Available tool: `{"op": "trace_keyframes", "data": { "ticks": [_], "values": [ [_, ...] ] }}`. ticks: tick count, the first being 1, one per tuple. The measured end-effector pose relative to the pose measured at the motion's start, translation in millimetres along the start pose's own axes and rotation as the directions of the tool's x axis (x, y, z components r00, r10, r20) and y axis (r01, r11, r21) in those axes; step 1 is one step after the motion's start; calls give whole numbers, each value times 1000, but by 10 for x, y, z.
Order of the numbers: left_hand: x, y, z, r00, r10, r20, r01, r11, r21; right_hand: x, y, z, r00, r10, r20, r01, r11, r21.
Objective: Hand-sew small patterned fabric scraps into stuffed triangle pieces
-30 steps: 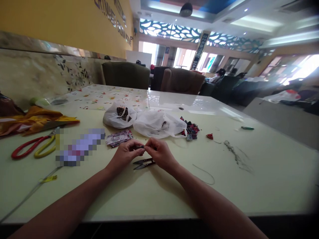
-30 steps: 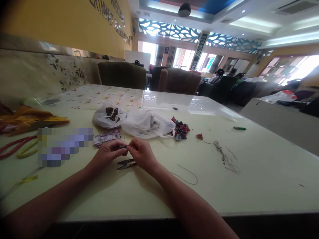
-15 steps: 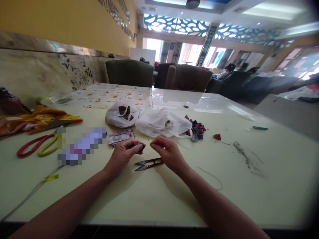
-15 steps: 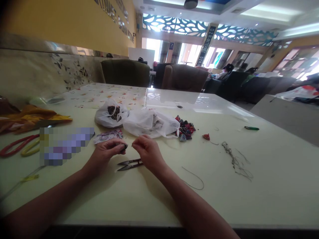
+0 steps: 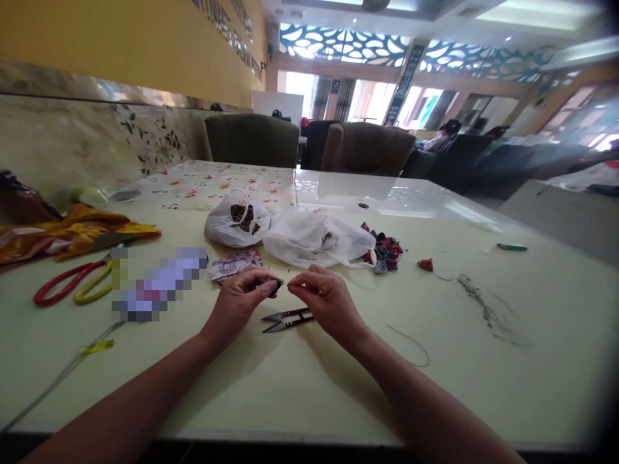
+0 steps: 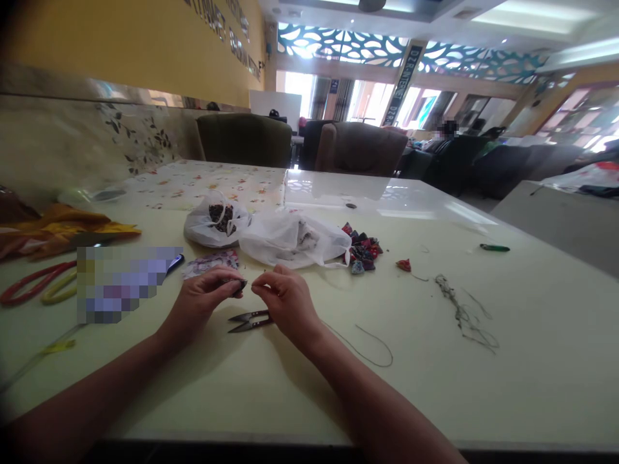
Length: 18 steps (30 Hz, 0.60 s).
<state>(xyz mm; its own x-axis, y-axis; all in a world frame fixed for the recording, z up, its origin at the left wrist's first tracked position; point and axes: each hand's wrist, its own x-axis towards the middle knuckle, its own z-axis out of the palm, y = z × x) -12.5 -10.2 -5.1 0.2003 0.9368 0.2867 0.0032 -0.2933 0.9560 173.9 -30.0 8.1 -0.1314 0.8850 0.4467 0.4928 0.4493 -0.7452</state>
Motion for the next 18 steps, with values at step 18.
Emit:
{"op": "trace_keyframes", "data": {
  "ticks": [18],
  "values": [
    [2, -29, -47, 948, 318, -9, -295, 890, 348, 0, -35, -64, 994, -110, -22, 109, 993, -34]
  ]
}}
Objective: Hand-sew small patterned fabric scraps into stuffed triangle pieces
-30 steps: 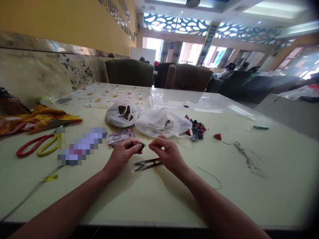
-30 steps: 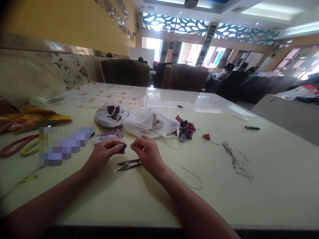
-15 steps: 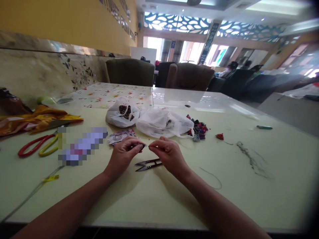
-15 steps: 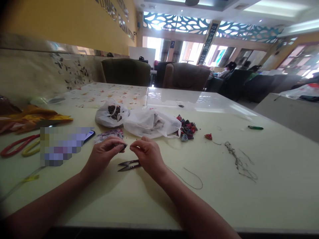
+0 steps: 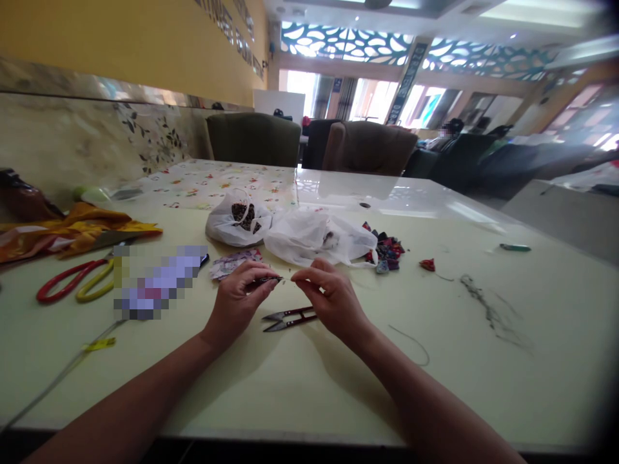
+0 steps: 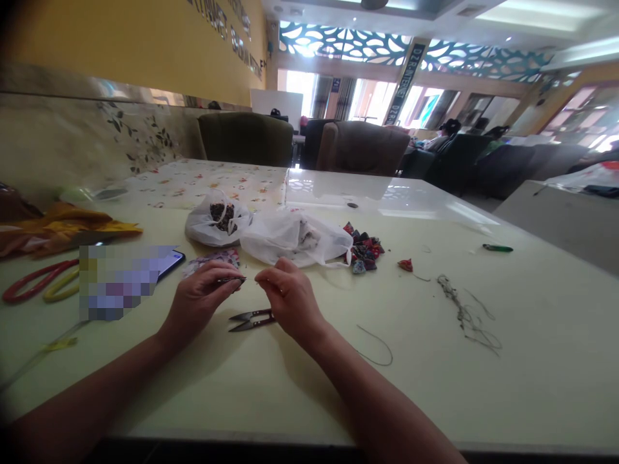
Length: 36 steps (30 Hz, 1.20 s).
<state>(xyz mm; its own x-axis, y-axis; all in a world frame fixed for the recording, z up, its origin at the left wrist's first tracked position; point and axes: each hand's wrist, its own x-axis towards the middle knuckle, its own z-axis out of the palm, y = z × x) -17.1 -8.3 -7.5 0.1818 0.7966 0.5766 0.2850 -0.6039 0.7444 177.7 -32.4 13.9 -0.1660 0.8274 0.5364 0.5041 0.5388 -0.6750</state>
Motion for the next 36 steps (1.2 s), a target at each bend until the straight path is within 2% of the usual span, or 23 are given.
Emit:
{"op": "trace_keyframes", "data": {
  "ticks": [9, 18, 28, 36],
  "values": [
    [23, 12, 2, 988, 153, 1, -151, 976, 157, -1, -9, -16, 999, -33, 19, 34, 997, -71],
    [9, 30, 15, 965, 260, 29, -261, 944, 203, -17, 7, 10, 996, -54, 64, 61, 992, -110],
    [-4, 22, 17, 965, 254, 70, -263, 945, 192, -21, 29, 36, 993, -39, 109, 52, 992, -117],
    [-8, -27, 41, 943, 319, 100, -334, 917, 220, -26, 27, 29, 989, -45, 144, 69, 984, -164]
  ]
}}
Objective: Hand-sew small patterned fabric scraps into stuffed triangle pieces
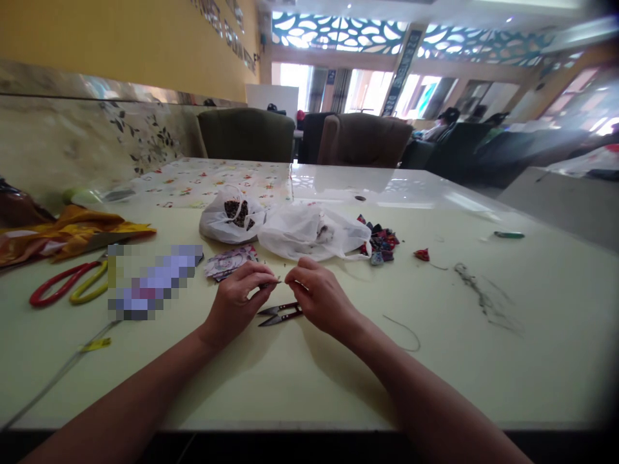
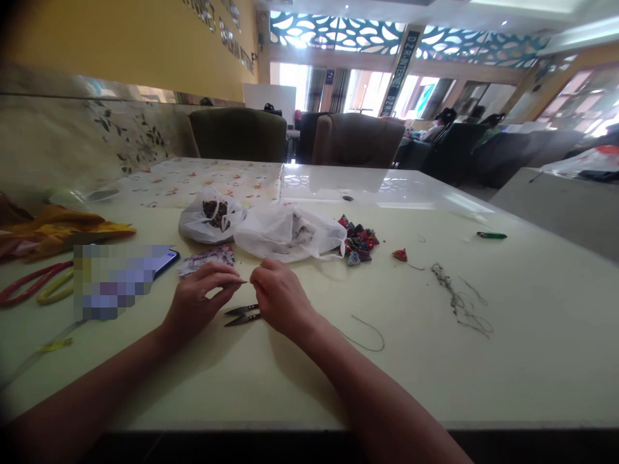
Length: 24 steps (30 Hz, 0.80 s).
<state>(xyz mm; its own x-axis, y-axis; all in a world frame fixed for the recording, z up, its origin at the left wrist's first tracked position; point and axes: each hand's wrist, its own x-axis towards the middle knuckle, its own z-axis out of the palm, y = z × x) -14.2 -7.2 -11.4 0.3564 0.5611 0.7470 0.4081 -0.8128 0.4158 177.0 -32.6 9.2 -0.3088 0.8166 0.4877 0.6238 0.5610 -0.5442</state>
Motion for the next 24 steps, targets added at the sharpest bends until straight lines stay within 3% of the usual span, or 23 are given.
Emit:
{"op": "trace_keyframes", "data": {
  "ticks": [4, 10, 17, 24],
  "values": [
    [-3, -20, -5, 990, -143, 1, 143, 987, -74, 8, 3, -23, 1000, 23, -17, -22, 999, 46],
    [14, -28, -10, 917, -396, 44, 393, 879, -271, 42, 19, -57, 994, 92, -66, -81, 985, 155],
    [15, 0, -3, 898, -436, 65, 427, 825, -371, 48, 33, -50, 994, 103, -46, -92, 976, 196],
    [19, 5, -16, 907, -417, 54, 410, 849, -334, 43, 28, -41, 995, 82, -64, -69, 981, 180]
  ]
}}
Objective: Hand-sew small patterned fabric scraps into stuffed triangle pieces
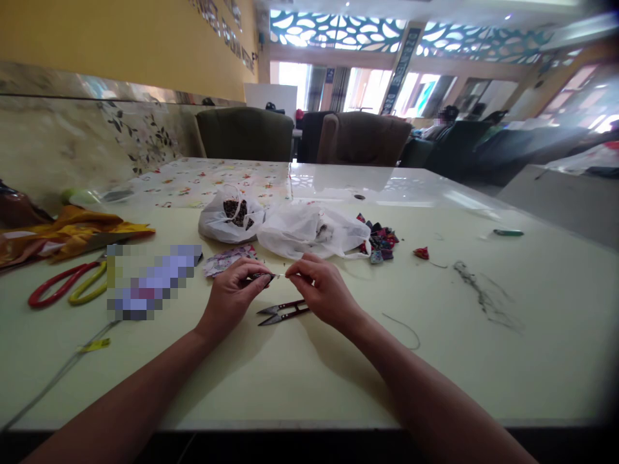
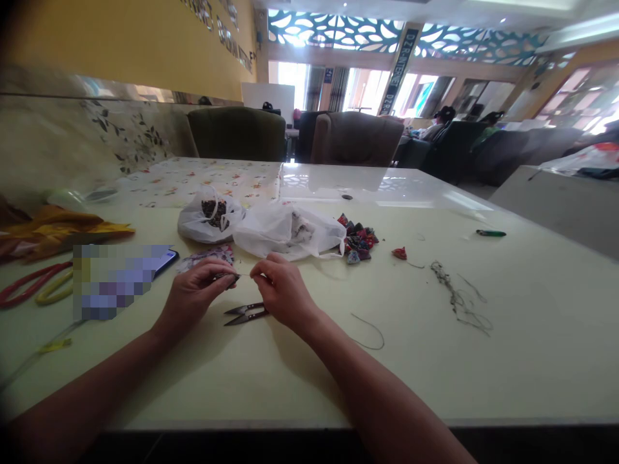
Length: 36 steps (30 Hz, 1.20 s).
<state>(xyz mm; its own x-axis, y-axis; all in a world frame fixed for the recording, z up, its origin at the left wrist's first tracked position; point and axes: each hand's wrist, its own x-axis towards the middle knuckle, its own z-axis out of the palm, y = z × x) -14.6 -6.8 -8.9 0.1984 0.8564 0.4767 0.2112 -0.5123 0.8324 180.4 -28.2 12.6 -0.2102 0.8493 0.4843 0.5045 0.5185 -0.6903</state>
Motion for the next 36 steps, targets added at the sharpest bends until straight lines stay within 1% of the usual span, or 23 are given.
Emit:
{"op": "trace_keyframes", "data": {
  "ticks": [3, 13, 25, 29, 33, 36],
  "values": [
    [1, 2, -5, 1000, 8, -4, -7, 1000, 23, -2, -11, -8, 1000, -7, -22, 7, 1000, 5],
    [7, 0, -2, 999, 38, -3, -38, 998, 40, 3, 3, 4, 1000, -12, 21, 12, 1000, 14],
    [2, 23, -2, 1000, 14, -1, -14, 999, 40, -6, -6, 0, 1000, -9, 27, 9, 1000, 17],
    [3, 20, -4, 1000, 17, 1, -17, 999, 44, 0, -22, -10, 1000, -11, 12, 11, 1000, 24],
    [4, 22, -14, 999, 39, 0, -38, 996, 78, 1, -12, -10, 1000, -9, 23, 9, 1000, 13],
    [2, 25, -21, 996, 86, 18, -88, 989, 117, -1, -6, -6, 999, -10, 35, 9, 1000, 4]
  ]
}}
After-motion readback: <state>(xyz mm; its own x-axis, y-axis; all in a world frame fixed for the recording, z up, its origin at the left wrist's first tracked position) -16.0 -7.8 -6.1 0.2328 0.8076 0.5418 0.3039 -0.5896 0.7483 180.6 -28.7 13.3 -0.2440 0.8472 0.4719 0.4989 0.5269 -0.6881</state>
